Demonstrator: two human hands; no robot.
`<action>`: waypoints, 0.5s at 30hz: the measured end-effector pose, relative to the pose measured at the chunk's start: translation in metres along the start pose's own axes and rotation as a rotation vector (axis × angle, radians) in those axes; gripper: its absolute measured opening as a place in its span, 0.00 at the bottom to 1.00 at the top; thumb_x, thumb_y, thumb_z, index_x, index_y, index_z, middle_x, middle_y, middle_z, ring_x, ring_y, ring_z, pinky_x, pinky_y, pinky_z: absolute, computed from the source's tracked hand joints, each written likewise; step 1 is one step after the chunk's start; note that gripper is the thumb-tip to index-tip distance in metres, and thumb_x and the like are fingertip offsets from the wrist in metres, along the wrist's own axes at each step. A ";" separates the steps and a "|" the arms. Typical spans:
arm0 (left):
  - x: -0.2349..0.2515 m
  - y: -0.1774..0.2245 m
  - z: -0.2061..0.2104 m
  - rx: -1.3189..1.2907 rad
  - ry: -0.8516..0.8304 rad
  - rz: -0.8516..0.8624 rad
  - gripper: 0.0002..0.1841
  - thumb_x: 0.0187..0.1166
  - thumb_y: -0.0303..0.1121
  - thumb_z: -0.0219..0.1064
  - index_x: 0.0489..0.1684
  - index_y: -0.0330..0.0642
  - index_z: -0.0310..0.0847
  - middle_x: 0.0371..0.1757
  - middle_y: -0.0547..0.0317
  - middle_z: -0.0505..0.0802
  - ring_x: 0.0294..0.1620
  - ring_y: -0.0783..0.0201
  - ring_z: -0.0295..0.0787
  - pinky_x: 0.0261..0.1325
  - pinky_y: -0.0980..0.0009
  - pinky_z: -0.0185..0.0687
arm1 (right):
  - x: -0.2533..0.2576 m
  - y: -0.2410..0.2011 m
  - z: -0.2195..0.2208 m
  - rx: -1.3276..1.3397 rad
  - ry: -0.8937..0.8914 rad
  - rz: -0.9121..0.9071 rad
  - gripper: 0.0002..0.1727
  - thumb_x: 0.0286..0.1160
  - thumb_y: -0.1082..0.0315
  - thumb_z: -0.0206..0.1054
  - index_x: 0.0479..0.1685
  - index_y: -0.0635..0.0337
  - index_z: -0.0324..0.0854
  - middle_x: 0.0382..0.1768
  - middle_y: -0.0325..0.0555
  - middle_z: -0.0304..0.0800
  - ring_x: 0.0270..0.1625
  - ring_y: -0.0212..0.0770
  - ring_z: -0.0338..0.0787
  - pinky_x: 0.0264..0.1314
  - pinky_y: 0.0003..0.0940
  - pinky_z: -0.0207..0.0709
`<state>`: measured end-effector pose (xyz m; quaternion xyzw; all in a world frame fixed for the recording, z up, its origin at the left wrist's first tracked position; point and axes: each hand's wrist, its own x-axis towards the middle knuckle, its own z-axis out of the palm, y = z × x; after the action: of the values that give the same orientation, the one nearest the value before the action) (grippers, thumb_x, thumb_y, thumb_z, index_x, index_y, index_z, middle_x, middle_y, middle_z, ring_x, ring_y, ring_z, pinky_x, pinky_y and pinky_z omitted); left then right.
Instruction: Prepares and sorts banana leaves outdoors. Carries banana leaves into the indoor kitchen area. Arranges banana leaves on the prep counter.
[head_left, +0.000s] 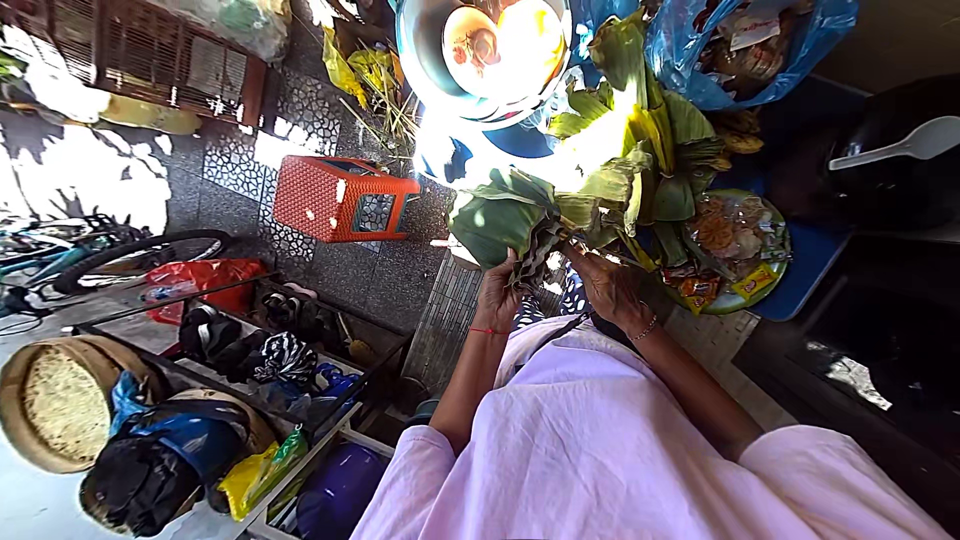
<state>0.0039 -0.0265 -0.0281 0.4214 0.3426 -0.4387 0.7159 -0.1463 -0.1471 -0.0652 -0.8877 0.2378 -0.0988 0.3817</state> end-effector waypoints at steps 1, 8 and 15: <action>0.000 0.001 0.002 0.010 0.011 0.006 0.12 0.89 0.29 0.52 0.39 0.42 0.82 0.32 0.57 0.93 0.28 0.70 0.92 0.31 0.76 0.88 | -0.001 0.004 -0.002 0.006 -0.011 0.019 0.24 0.85 0.72 0.55 0.76 0.48 0.85 0.24 0.53 0.86 0.21 0.53 0.85 0.22 0.49 0.76; -0.002 0.029 0.009 0.148 -0.087 0.099 0.13 0.90 0.31 0.52 0.41 0.43 0.84 0.34 0.60 0.94 0.32 0.73 0.92 0.37 0.79 0.89 | -0.021 0.073 -0.059 0.083 0.034 0.394 0.26 0.93 0.66 0.50 0.87 0.56 0.71 0.49 0.69 0.93 0.47 0.68 0.93 0.54 0.69 0.80; 0.060 0.027 0.032 0.231 -0.010 0.157 0.08 0.89 0.27 0.52 0.46 0.43 0.78 0.34 0.60 0.92 0.32 0.70 0.91 0.37 0.74 0.90 | -0.036 0.107 -0.132 0.194 0.333 0.729 0.28 0.95 0.57 0.47 0.90 0.54 0.65 0.41 0.52 0.84 0.37 0.40 0.78 0.48 0.42 0.75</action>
<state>0.0555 -0.0689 -0.0588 0.5244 0.2524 -0.4201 0.6963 -0.2613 -0.2760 -0.0513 -0.6771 0.5847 -0.1213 0.4300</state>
